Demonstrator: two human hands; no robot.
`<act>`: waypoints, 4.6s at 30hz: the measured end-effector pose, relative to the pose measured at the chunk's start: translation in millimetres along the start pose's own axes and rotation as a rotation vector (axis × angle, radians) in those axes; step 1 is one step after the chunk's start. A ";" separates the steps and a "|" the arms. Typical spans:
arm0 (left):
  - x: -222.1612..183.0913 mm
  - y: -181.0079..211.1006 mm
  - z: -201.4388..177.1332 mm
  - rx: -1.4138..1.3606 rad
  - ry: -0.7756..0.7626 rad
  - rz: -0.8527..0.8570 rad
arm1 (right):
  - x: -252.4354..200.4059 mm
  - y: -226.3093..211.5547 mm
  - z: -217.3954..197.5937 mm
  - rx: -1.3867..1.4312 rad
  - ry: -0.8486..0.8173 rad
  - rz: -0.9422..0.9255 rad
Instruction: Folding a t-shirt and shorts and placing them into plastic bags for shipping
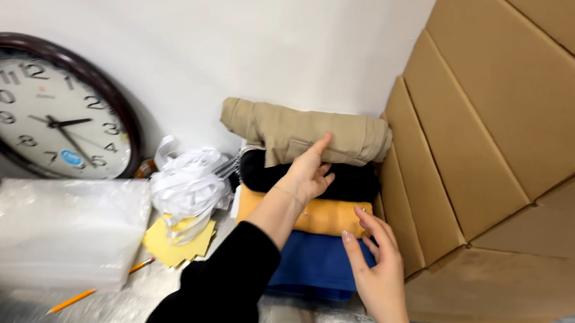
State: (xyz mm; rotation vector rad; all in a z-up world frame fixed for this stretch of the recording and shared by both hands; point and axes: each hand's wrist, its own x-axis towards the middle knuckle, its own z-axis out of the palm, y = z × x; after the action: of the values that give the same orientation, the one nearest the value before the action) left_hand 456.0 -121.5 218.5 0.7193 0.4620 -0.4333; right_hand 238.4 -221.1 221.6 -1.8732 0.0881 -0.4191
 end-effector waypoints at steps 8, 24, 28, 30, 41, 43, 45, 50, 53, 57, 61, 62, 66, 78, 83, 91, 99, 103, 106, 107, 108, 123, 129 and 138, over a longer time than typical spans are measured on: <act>-239.4 20.0 -96.6 0.344 -0.015 0.215 | -35.2 -42.9 0.8 0.159 -0.029 0.109; -529.8 -77.7 -354.1 0.626 0.179 0.284 | -315.0 -130.0 -10.1 0.269 -0.099 0.422; -597.0 -86.0 -398.8 0.619 0.214 0.296 | -400.1 -149.4 -5.5 0.299 -0.049 0.448; -632.1 -90.4 -421.0 0.623 0.240 0.300 | -444.0 -168.0 -2.3 0.266 -0.031 0.481; -738.5 -117.4 -488.9 0.618 0.286 0.284 | -567.4 -204.5 -28.4 0.207 -0.065 0.514; -753.4 -121.5 -489.9 0.615 0.313 0.289 | -574.5 -209.3 -29.6 0.198 -0.080 0.522; -766.2 -125.2 -487.7 0.616 0.331 0.250 | -577.1 -214.7 -30.8 0.140 -0.147 0.554; -772.3 -136.9 -486.0 0.563 0.386 0.266 | -568.2 -188.4 -39.5 0.148 -0.240 0.544; -763.1 -142.8 -486.4 0.516 0.415 0.301 | -563.0 -165.8 -41.2 0.157 -0.290 0.568; -750.2 -144.4 -491.1 0.435 0.491 0.365 | -555.4 -172.0 -28.5 0.116 -0.312 0.649; -737.1 -132.8 -492.8 0.372 0.535 0.339 | -529.4 -153.0 0.7 0.094 -0.389 0.656; -728.3 -129.2 -496.7 0.360 0.549 0.332 | -519.7 -153.6 10.9 0.087 -0.405 0.656; -671.4 -104.7 -526.0 0.334 0.553 0.331 | -466.9 -133.8 64.5 0.109 -0.416 0.641; -485.4 100.5 -548.6 0.312 0.507 0.334 | -260.3 -110.1 299.0 0.082 -0.407 0.669; -414.7 132.4 -581.3 0.273 0.477 0.339 | -196.2 -52.5 390.3 0.151 -0.336 0.773; -371.7 150.2 -600.4 0.217 0.485 0.234 | -134.8 0.0 473.2 0.016 -0.199 0.738; -364.3 162.8 -590.7 0.130 0.487 0.195 | -119.7 14.2 478.5 0.233 -0.263 0.587; -394.3 186.8 -551.2 0.015 0.508 0.175 | -136.7 -60.1 420.9 0.426 -0.416 0.450; -407.2 188.4 -544.7 -0.496 0.488 0.199 | -173.3 -104.5 348.3 0.553 -0.475 0.418; -410.2 186.3 -543.9 -0.532 0.487 0.198 | -185.5 -96.0 318.9 0.557 -0.518 0.389; -412.5 183.5 -542.4 -0.567 0.487 0.197 | -198.1 -87.1 288.9 0.560 -0.562 0.359; -342.6 -22.2 -581.5 0.989 0.372 0.022 | -435.3 64.5 74.7 0.080 0.358 1.154; -313.9 -5.1 -554.8 1.096 0.362 0.274 | -408.0 110.0 96.1 0.303 0.482 0.913; -319.6 11.0 -508.3 0.844 0.024 0.117 | -335.5 -8.3 153.5 -0.296 0.330 0.726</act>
State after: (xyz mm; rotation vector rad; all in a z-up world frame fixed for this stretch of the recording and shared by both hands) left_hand 74.4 314.3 60.1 1.5591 0.2420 -0.5091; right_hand -25.5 9.0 105.0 -1.8872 1.0639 -0.2056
